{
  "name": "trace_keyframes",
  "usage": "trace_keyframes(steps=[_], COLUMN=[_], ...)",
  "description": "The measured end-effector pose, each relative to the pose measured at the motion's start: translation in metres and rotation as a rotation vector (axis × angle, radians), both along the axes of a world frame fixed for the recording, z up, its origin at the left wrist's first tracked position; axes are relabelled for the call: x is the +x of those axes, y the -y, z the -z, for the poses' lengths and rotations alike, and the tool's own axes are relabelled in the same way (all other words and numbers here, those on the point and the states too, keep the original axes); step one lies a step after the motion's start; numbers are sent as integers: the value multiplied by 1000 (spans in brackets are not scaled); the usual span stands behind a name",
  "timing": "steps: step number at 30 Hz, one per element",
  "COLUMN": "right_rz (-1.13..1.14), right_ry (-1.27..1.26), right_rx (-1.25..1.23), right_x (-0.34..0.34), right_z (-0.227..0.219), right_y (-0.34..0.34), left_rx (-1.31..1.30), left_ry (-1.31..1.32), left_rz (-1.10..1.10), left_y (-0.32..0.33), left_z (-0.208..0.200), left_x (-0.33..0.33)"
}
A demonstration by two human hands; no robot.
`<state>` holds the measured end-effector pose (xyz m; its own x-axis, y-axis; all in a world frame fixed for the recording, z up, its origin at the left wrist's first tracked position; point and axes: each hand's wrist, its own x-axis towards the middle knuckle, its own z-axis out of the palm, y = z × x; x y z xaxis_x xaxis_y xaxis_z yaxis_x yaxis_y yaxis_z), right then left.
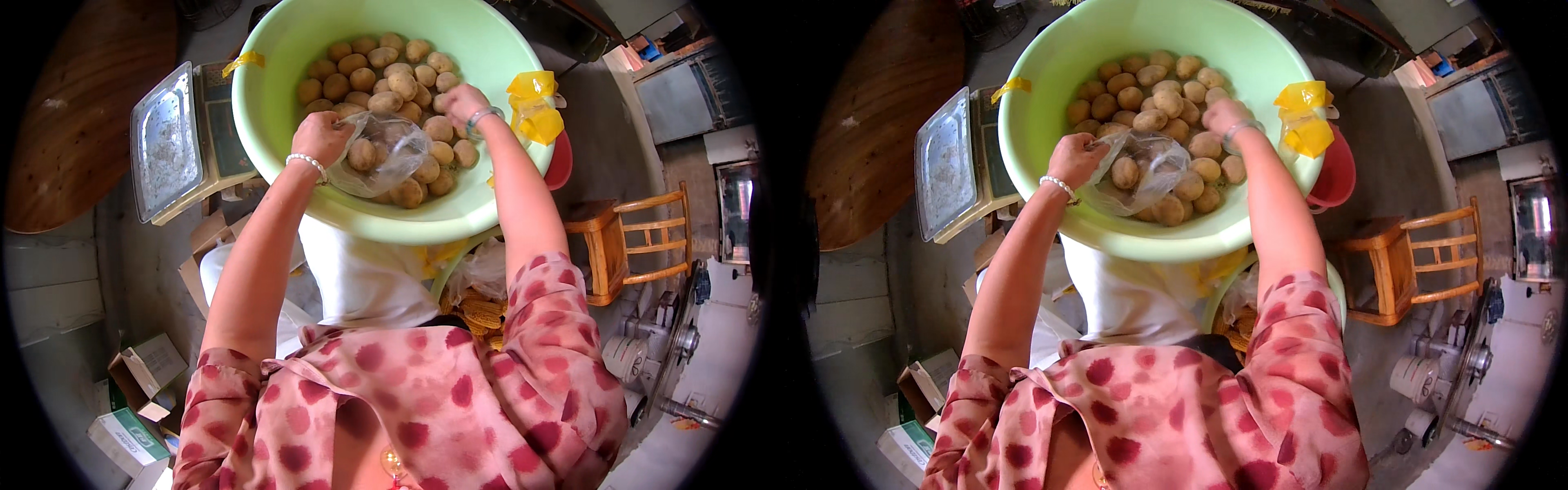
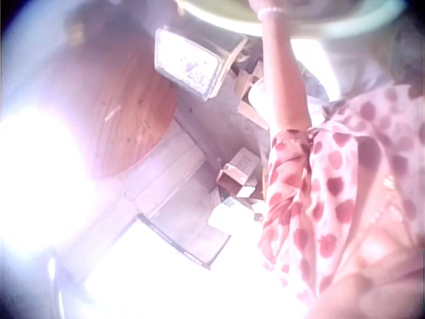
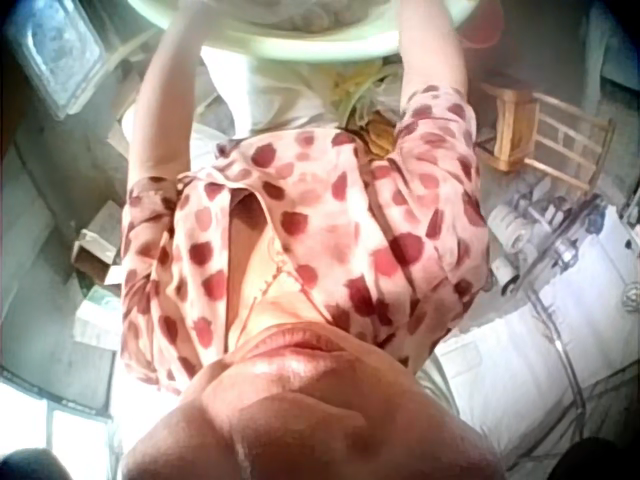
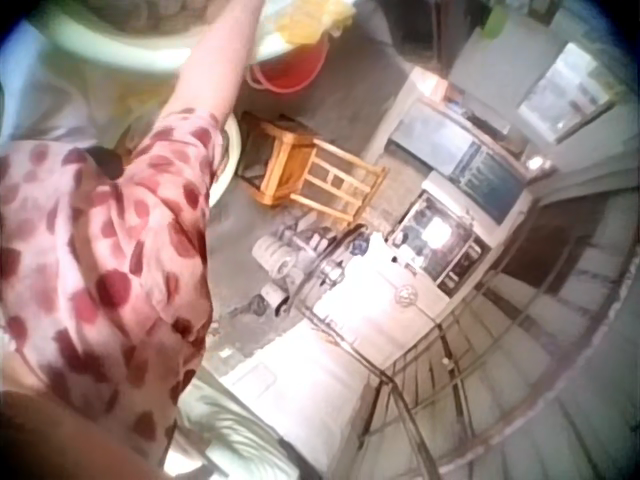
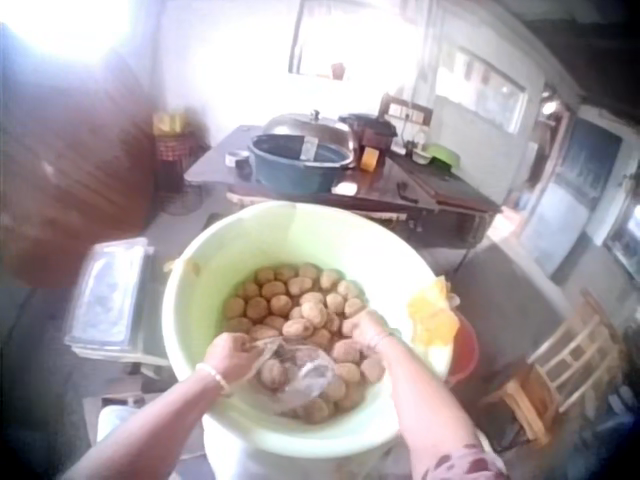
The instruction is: The person puts potatoes from a large green basin into small clear plastic bags by hand and places the bags on a scale.
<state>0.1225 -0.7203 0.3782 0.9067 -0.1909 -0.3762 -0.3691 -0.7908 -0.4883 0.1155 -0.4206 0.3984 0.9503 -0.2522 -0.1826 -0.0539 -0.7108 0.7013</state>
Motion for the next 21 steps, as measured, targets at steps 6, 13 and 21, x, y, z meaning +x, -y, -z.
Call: trace_keyframes(steps=[6, 13, 21], right_rz=[-377, -365, -417], right_ry=[-297, -547, -616], right_rx=[-607, -602, -547], right_x=[-13, -26, -29], right_z=[40, 61, 59], right_y=[18, 0, -6], left_rx=[-22, -694, -569], left_ry=[45, -246, -265], left_rz=[-39, -148, -39], left_y=[1, -2, -4], left_z=[9, 11, -5], left_x=[3, 1, -7])
